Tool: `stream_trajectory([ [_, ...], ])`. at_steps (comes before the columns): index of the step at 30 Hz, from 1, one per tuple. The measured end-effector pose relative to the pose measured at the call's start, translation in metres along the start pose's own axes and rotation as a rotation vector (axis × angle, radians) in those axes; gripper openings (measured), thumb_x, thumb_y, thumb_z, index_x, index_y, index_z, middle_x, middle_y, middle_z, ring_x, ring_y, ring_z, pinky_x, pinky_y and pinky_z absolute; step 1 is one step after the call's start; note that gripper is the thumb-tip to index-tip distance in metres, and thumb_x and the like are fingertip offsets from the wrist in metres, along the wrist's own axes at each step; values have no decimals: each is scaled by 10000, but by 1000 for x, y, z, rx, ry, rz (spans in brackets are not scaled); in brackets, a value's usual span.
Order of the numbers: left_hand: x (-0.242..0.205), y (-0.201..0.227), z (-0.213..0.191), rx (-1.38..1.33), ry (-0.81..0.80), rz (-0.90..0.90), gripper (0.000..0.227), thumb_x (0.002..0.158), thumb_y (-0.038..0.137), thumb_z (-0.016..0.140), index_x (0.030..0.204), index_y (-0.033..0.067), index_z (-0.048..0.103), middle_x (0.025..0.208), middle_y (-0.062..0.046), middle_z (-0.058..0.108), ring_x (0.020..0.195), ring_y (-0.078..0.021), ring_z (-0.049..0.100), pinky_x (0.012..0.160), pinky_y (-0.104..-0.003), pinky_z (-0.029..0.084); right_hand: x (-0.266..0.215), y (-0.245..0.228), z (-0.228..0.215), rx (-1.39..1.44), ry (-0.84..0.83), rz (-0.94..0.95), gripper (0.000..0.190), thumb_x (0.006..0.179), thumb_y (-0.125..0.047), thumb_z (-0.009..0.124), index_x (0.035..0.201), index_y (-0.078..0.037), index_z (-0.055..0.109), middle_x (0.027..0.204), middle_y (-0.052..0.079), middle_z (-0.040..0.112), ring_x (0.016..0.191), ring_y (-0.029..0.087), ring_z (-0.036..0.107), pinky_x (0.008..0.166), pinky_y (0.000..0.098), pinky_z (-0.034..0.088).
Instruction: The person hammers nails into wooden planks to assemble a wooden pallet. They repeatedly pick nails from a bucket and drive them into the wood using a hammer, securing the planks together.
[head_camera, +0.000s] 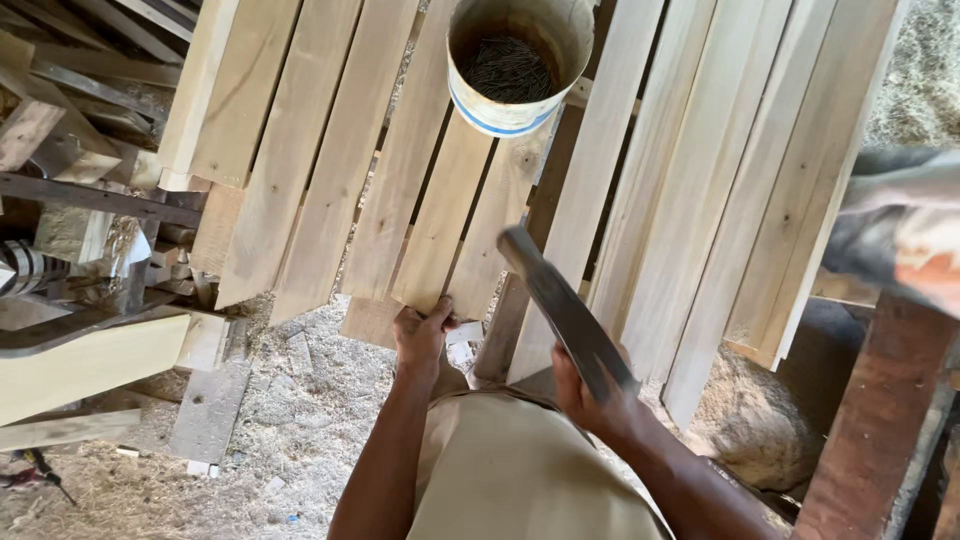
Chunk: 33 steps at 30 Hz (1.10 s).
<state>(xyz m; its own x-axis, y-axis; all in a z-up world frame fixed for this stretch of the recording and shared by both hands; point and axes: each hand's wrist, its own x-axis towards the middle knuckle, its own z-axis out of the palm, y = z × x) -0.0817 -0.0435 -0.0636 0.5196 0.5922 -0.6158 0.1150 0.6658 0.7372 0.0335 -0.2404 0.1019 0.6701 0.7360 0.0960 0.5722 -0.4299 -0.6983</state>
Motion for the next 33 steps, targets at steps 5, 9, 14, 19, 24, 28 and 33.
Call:
stream_trajectory([
  [5,5,5,3,58,1,22,108,890,60,747,934,-24,696,748,-80,699,591,-160,643,564,-290,505,26,23,24,-165,-520,532,253,1070,-224,575,1169,-4,497,637,152,638,500,336,643,448,462,484],
  [9,5,7,1,61,30,-8,113,882,66,764,922,-17,700,752,-74,703,596,-153,642,564,-288,503,31,22,21,-65,-182,251,261,1018,-151,653,1161,27,526,631,159,617,507,366,619,451,480,451],
  [14,-1,-4,-1,38,32,13,122,871,56,768,912,-31,694,751,-82,708,593,-171,656,563,-302,528,-1,-6,-7,-122,226,-348,142,987,-53,599,1104,-67,519,761,243,638,599,374,644,516,449,490],
  [19,7,-4,-3,80,16,-1,117,883,62,756,922,-36,704,753,-82,710,595,-163,653,564,-294,527,25,-1,15,-132,-199,176,244,1026,-197,578,1148,0,501,707,208,642,553,385,639,482,486,492],
  [24,3,4,-6,58,-22,-57,164,907,112,761,916,-31,681,750,-70,681,568,-147,605,522,-287,514,15,25,35,-49,-176,387,262,1024,-253,561,1121,-16,505,684,179,657,509,345,633,426,474,488],
  [28,-8,53,-11,383,-273,-390,207,949,211,719,935,5,705,750,-47,676,605,-112,608,485,-261,493,-22,31,29,29,-108,681,250,987,-272,605,1017,-24,616,587,151,655,445,260,643,397,410,486],
  [33,-13,186,29,614,-809,-393,266,938,320,683,1000,63,706,806,-30,708,748,-109,745,701,-250,663,-71,40,38,154,328,697,132,894,-144,697,906,-17,660,592,50,611,487,116,577,436,313,480],
])
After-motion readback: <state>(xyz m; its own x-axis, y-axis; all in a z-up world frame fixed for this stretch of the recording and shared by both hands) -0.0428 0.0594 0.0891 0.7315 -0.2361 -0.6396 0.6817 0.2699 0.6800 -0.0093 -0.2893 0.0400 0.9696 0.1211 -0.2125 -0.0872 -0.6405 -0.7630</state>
